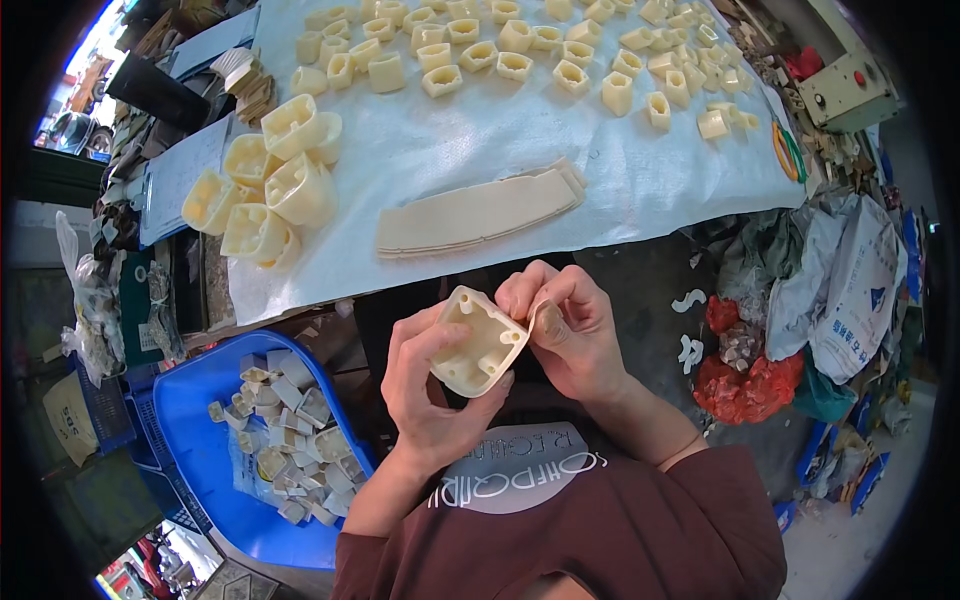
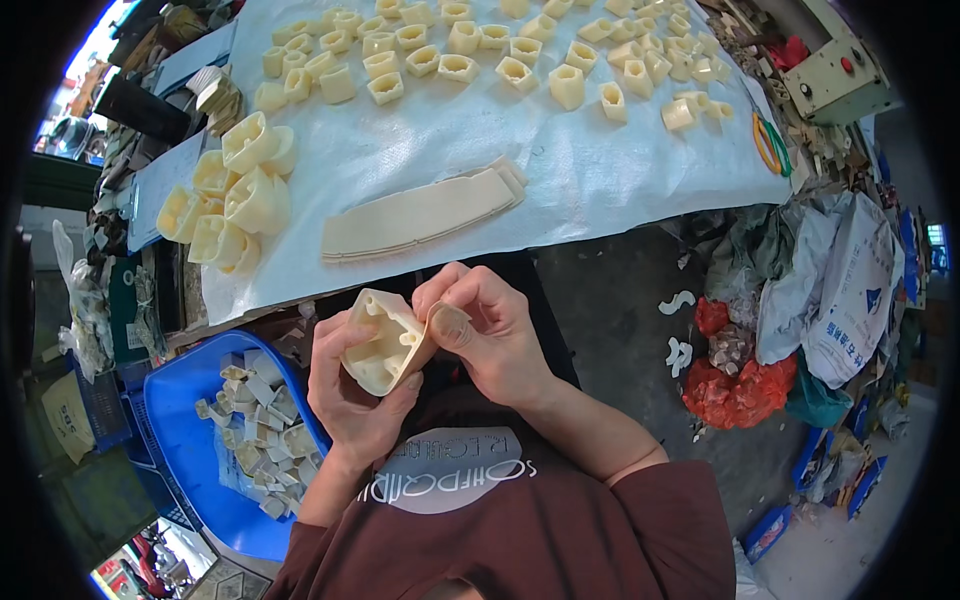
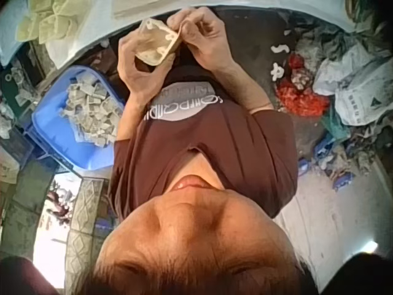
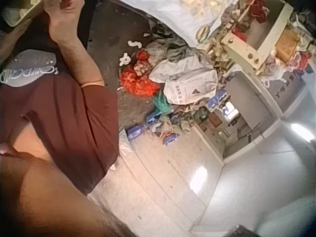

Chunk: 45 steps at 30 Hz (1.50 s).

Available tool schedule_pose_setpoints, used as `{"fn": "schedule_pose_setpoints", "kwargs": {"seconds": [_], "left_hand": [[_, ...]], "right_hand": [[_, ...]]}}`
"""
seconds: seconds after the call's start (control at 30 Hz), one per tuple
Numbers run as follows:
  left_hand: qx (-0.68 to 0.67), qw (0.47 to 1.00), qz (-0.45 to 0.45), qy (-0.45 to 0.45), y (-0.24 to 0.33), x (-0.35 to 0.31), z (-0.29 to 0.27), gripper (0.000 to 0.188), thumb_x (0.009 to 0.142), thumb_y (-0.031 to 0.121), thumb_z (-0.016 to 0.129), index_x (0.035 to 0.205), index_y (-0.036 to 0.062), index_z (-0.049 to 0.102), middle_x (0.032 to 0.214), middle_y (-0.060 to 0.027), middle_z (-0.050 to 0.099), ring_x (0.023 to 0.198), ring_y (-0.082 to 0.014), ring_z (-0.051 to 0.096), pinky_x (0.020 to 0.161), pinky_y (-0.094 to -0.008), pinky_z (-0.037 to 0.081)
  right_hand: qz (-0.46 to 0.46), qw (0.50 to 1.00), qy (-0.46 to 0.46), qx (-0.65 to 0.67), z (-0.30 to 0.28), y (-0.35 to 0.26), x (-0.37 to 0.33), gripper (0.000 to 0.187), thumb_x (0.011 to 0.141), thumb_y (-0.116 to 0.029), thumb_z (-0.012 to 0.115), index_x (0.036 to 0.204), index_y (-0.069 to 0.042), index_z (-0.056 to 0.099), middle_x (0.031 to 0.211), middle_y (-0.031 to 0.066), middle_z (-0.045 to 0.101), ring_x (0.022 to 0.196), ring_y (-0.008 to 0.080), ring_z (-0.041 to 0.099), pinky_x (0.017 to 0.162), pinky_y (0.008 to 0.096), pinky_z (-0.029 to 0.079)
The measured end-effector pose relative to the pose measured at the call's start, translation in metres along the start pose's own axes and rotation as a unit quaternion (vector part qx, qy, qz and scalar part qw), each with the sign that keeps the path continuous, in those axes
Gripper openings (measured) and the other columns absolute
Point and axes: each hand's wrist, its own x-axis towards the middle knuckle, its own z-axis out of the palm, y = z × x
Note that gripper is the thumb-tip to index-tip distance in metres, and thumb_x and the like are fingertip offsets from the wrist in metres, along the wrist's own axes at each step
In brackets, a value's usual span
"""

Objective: The person repeatedly picks a small plastic mold and a flat plastic sheet, inserts the sheet into the mold, presses the edges to form a shape, and places the assembled unit on the table. This cycle continues throughout the clip.

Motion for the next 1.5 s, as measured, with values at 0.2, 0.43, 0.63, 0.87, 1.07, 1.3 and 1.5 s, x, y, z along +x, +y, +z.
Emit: {"fn": "schedule_pose_setpoints", "kwargs": {"seconds": [0.2,0.43,0.63,0.87,1.07,1.3,1.5], "left_hand": [[-0.217,0.971,-0.06,0.079,0.007,0.003,0.014,0.07,0.061,-0.009,0.072,0.123,0.0033,0.043,0.117,-0.0177,0.05,0.113,-0.0308,0.051,0.092,-0.0371,0.043],[-0.106,0.994,0.011,0.017,-0.002,0.009,0.01,0.075,0.058,-0.008,0.076,0.124,0.0014,0.042,0.117,-0.0186,0.051,0.114,-0.0337,0.051,0.093,-0.0414,0.045],[-0.072,0.996,0.06,0.011,-0.004,0.011,0.014,0.064,0.065,-0.005,0.074,0.118,0.0038,0.04,0.118,-0.0186,0.049,0.115,-0.0354,0.049,0.095,-0.0455,0.043],[-0.23,0.973,0.036,-0.011,-0.003,0.009,0.019,0.062,0.061,-0.007,0.076,0.113,0.0036,0.044,0.119,-0.022,0.049,0.113,-0.035,0.051,0.092,-0.0427,0.046],[-0.339,0.94,0.02,-0.04,-0.003,0.011,0.021,0.064,0.06,-0.006,0.077,0.115,0.0061,0.045,0.121,-0.0225,0.048,0.116,-0.0357,0.049,0.093,-0.044,0.045],[-0.408,0.908,-0.006,-0.096,-0.021,0.016,0.009,0.072,0.061,0.004,0.081,0.124,0.0077,0.047,0.116,-0.0182,0.05,0.111,-0.0329,0.051,0.092,-0.0424,0.043],[-0.441,0.861,-0.245,-0.062,-0.008,0.017,-0.001,0.103,0.061,0.037,0.084,0.138,0.0016,0.026,0.127,-0.0176,0.045,0.12,-0.0253,0.045,0.098,-0.0371,0.038]], "right_hand": [[0.012,0.997,-0.048,-0.064,0.005,-0.013,0.001,0.017,0.081,-0.011,0.068,0.086,-0.006,0.053,0.099,0.0057,0.044,0.093,0.0119,0.045,0.08,0.0263,0.042],[0.01,0.993,-0.064,-0.101,0.009,-0.019,0.001,0.019,0.08,-0.007,0.069,0.085,-0.006,0.05,0.097,0.0051,0.041,0.092,0.0126,0.043,0.079,0.0266,0.041],[0.049,0.995,-0.063,-0.067,0.004,-0.016,0.002,0.034,0.074,-0.007,0.074,0.097,-0.006,0.048,0.099,0.0048,0.042,0.091,0.0126,0.044,0.08,0.026,0.041],[0.235,0.969,-0.048,0.053,-0.007,-0.012,0.009,0.089,0.054,-0.024,0.088,0.127,-0.004,0.041,0.113,0.0075,0.05,0.103,0.0162,0.051,0.087,0.0316,0.044],[0.258,0.964,-0.061,0.029,-0.017,-0.008,0.007,0.082,0.057,-0.024,0.087,0.123,-0.003,0.043,0.11,0.0058,0.053,0.102,0.0141,0.053,0.086,0.0291,0.046],[0.185,0.977,-0.096,0.035,-0.012,-0.013,0.008,0.089,0.064,-0.023,0.08,0.136,-0.004,0.033,0.124,0.0106,0.043,0.11,0.0171,0.047,0.09,0.0312,0.043],[0.197,0.954,-0.191,-0.121,-0.009,-0.027,0.024,0.097,0.064,-0.043,0.079,0.137,-0.001,0.03,0.127,0.0101,0.04,0.117,0.0204,0.042,0.099,0.0338,0.036]]}}
